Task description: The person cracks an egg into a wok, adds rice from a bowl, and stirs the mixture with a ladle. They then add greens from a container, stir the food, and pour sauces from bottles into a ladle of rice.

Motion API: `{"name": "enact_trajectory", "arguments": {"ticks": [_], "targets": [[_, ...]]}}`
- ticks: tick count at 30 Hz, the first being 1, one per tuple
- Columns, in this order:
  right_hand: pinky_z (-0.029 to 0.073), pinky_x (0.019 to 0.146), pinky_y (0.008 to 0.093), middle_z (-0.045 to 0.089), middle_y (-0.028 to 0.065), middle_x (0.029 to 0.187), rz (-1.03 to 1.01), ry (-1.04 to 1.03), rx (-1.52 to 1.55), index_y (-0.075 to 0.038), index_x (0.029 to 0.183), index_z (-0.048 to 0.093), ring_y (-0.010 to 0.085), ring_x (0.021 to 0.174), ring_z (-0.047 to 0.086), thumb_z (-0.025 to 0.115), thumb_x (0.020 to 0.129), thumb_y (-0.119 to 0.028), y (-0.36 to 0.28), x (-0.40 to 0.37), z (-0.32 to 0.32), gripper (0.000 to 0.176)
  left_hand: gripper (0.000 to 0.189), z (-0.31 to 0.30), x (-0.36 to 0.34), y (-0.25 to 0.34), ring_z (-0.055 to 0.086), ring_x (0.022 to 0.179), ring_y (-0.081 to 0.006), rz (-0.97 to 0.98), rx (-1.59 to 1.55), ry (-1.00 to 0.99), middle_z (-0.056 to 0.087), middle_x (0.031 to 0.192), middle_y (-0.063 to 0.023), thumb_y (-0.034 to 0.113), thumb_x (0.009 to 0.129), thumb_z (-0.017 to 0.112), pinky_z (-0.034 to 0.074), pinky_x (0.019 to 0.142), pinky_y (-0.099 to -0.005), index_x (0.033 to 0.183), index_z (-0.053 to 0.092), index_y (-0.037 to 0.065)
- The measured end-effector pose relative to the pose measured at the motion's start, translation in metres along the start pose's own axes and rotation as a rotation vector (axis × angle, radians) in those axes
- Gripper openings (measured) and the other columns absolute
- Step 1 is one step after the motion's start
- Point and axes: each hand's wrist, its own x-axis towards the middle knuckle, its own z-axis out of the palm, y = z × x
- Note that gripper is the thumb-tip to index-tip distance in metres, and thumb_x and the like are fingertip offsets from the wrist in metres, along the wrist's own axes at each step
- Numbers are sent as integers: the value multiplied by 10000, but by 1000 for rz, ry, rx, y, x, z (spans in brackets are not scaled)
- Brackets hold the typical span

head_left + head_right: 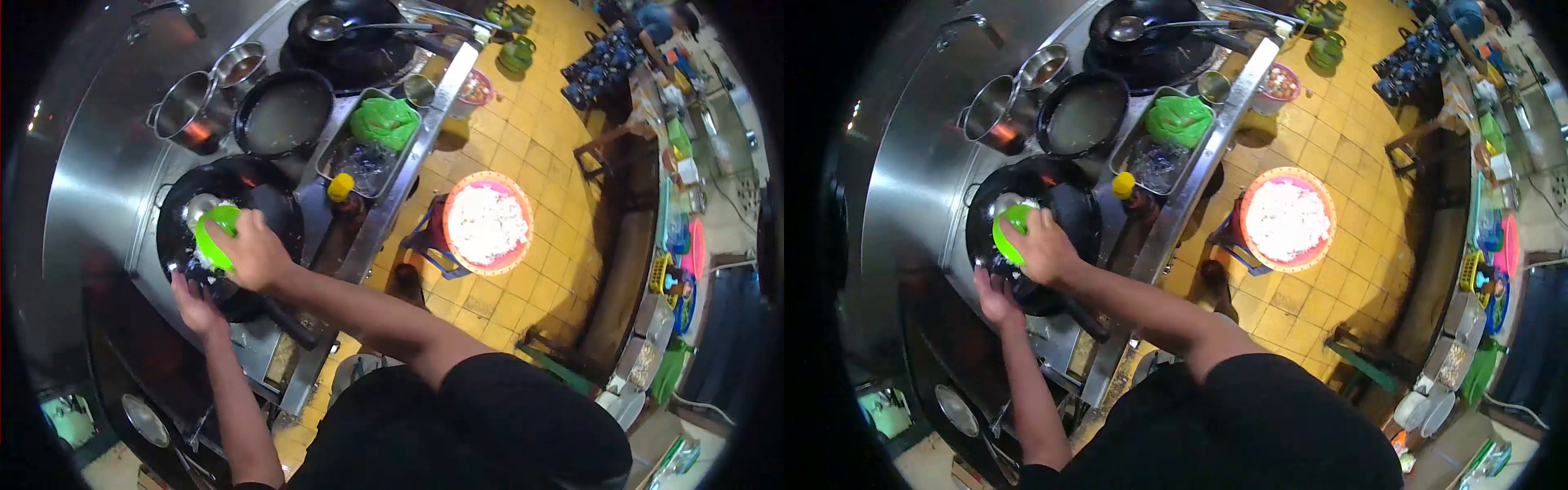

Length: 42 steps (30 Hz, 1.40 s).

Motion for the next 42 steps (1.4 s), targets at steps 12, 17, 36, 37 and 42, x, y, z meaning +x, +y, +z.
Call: {"name": "enact_trajectory", "arguments": {"ticks": [12,17,36,37,42], "targets": [[460,784,456,438,203,1120,1112,76,-850,-269,1369,408,378,1001,459,727,696,-171,341,-331,-342,752,516,159,-268,-227,607,885,-128,-767,545,-1156,624,1029,-98,246,944,535,513,703,-287,1364,398,-20],[436,949,490,313,232,1328,986,-181,-910,-308,1366,406,444,1149,416,670,670,-54,394,-359,-304,787,550,233,-297,-410,550,875,-211,-870,763,-1048,497,1120,-116,230,895,623,524,743,-337,1330,386,-9],[507,853,451,475,227,1138,1090,-309,-77,-212,1329,448,414,1003,579,769,652,-210,354,-332,-240,749,551,250,-308,-405,576,1041,-349,-646,1092,-890,450,1200,-271,136,867,621,511,867,-373,1276,329,-89],[504,858,450,488,237,1142,1055,-324,-56,-199,1336,441,418,1001,578,759,658,-200,367,-335,-232,749,551,239,-306,-424,576,1041,-349,-642,1091,-885,450,1200,-271,136,867,621,511,867,-373,1276,329,-89],[556,770,417,573,176,1155,1431,-4,1307,-110,1364,412,330,991,617,503,697,39,410,-335,-260,689,689,219,-297,-458,639,922,-353,-616,1055,-1002,485,1226,-295,142,926,526,580,659,-389,1397,75,-80]]}}
